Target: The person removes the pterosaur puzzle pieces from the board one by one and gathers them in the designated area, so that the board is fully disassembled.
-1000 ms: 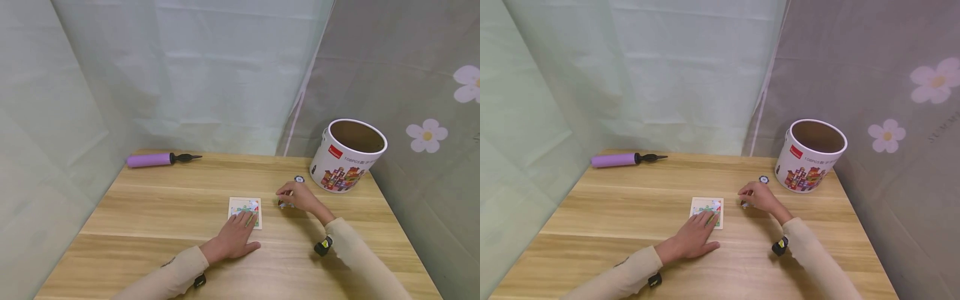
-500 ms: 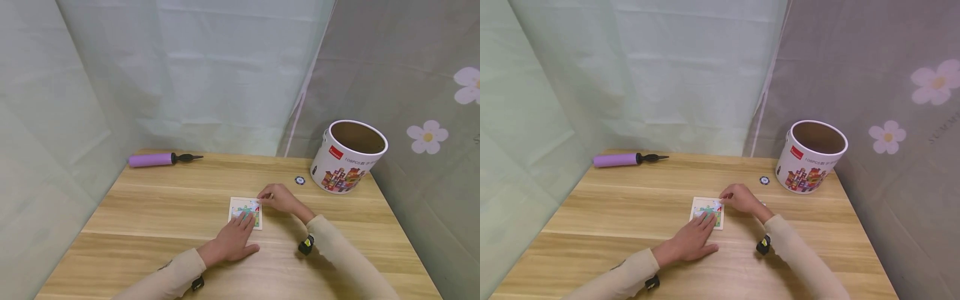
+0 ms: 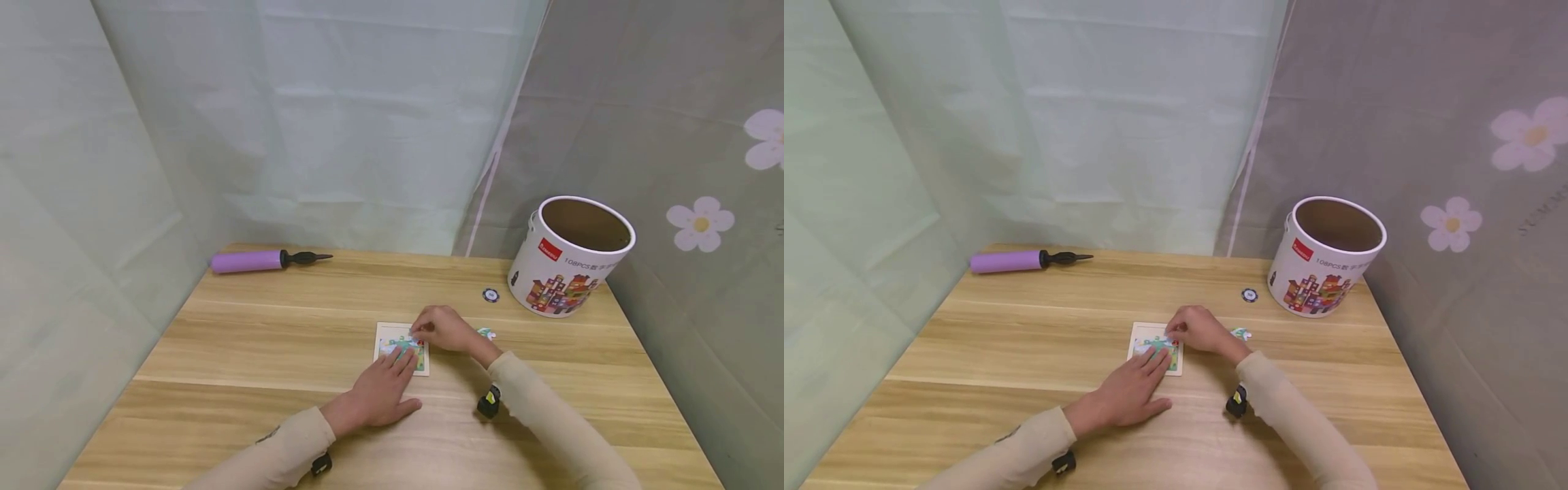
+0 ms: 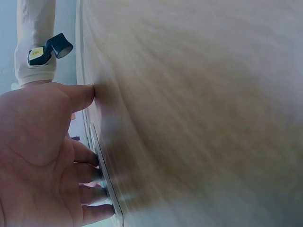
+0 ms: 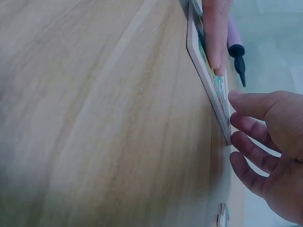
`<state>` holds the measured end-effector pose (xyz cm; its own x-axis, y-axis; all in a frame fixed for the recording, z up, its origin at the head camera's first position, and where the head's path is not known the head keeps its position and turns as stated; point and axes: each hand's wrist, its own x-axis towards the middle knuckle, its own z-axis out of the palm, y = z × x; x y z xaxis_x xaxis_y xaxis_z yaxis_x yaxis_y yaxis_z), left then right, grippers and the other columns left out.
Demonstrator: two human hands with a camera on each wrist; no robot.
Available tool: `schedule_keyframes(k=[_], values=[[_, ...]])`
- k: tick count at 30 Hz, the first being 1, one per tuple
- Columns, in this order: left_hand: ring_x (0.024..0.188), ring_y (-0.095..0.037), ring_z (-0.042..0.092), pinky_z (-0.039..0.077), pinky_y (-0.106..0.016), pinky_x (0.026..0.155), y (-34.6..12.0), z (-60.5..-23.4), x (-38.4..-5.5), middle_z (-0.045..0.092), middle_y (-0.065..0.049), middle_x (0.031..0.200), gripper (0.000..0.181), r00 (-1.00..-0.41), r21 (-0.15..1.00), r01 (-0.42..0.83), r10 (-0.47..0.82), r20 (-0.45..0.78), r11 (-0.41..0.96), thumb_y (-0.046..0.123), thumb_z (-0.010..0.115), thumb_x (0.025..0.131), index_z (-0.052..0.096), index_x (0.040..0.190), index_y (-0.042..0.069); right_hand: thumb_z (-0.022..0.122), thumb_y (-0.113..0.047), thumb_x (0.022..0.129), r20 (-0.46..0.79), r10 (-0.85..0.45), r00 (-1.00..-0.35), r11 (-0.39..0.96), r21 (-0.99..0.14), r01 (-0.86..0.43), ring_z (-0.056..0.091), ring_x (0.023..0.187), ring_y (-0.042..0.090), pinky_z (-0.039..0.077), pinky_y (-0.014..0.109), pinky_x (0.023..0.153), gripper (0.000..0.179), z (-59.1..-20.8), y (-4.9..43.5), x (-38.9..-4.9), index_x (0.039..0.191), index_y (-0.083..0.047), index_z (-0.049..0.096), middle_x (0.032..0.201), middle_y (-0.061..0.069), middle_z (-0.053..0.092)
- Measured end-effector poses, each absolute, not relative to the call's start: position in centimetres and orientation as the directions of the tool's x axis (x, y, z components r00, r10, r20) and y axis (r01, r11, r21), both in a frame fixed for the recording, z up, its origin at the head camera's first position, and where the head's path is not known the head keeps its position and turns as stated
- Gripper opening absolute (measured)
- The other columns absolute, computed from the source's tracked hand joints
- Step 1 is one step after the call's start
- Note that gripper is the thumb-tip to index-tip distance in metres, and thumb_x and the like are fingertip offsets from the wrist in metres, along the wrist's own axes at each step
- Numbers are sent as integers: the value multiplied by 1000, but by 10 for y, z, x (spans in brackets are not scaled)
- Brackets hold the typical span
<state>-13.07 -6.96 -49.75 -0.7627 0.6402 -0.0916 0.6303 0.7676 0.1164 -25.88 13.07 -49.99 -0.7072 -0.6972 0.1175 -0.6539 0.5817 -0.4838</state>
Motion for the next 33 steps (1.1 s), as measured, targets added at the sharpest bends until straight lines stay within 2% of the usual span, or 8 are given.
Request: schedule_keyframes(k=[8, 23, 33], values=[[151, -35, 31, 35, -50, 119, -70, -498, -131, 34, -18, 164, 77, -761, 117, 633, 643, -84, 765, 52, 50, 103, 36, 156, -2, 77, -18, 93, 109, -727, -678, 558, -482, -675, 62, 88, 8, 52, 29, 79, 8, -505, 126, -262, 98, -16, 83, 94, -5, 70], [150, -36, 33, 37, -51, 117, -70, -501, -133, 35, -19, 163, 77, -753, 97, 650, 656, -49, 754, 52, 51, 103, 38, 155, -2, 76, -16, 93, 125, -715, -688, 567, -472, -675, 62, 91, 11, 52, 33, 83, 4, -505, 126, -259, 94, -17, 80, 102, -2, 69], [151, -36, 32, 35, -50, 119, -69, -502, -132, 34, -18, 163, 77, -764, 113, 633, 642, -67, 766, 53, 51, 103, 38, 156, -1, 75, -6, 92, 132, -631, -764, 582, -571, -579, 68, 91, 12, 57, 31, 83, 10, -503, 125, -258, 96, -14, 74, 95, -3, 72]])
